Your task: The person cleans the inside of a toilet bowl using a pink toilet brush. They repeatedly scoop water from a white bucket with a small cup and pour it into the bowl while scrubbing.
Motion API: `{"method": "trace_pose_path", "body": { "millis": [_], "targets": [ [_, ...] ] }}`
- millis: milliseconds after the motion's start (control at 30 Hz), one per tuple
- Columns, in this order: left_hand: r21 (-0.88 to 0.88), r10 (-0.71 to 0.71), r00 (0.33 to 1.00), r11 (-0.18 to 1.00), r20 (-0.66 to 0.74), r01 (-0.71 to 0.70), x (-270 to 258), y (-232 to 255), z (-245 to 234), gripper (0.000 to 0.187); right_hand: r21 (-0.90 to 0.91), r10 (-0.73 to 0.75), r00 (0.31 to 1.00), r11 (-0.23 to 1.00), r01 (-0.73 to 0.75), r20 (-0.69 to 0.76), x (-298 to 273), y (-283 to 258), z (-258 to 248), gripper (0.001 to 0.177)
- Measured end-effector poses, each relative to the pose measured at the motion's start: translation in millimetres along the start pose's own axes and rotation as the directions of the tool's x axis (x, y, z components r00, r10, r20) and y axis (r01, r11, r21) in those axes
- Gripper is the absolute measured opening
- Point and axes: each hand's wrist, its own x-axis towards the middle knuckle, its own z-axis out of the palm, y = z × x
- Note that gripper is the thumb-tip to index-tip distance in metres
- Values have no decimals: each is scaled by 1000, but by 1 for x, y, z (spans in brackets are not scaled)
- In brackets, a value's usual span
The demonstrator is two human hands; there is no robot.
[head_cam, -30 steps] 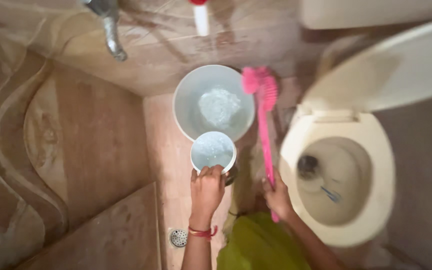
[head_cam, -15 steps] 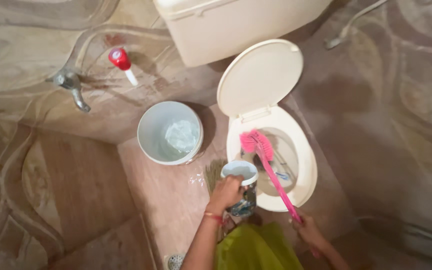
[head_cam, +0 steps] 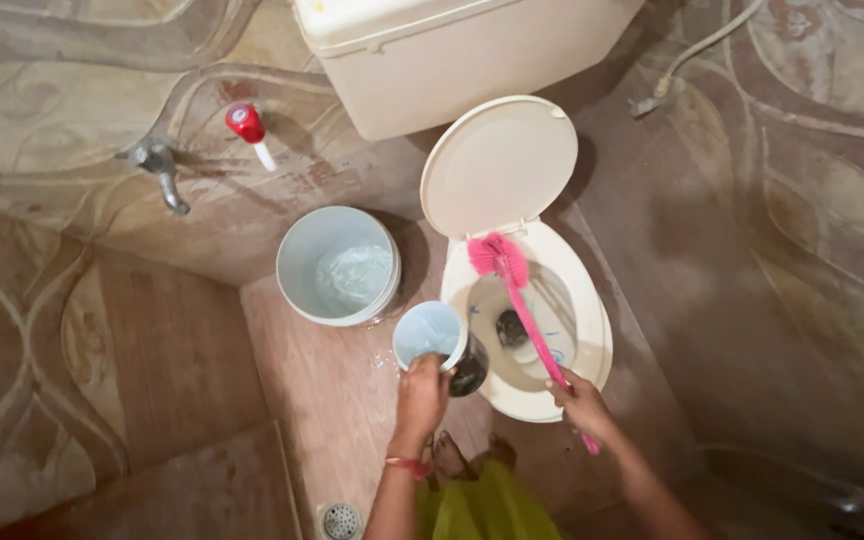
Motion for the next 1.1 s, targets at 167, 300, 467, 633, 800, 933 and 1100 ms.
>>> {"method": "trace_pose_path", "body": {
  "millis": [167,300,467,633,800,933,1100],
  "targets": [
    [140,-148,984,981,95,134,-37,-3,-20,17,-498,-391,921,797,343,9,43,-6,15,48],
    [149,-124,990,982,72,112,-60,1,-21,17,-692,-185,980,699,183,73,23,7,23,47],
    [108,-83,994,991,66,76,-75,13,-12,16,-757,-200,976,625,192,83,23,1,10,37],
    [86,-77,994,994,74,71,-77,30,-4,15,-748,-306,951,622,231,39,81,-37,23,36],
    [52,-123,990,991,63,120,-83,42,-8,18,-756,-188,975,619,211,118,32,9,20,36],
    [110,-96,992,990,84,87,-85,44,-9,16,-787,-166,974,576,221,152,6,24,-1,39],
    [214,-47,987,977,151,13,-76,47,-4,17,-736,-245,969,653,177,15,49,-34,9,39]
  ]
}}
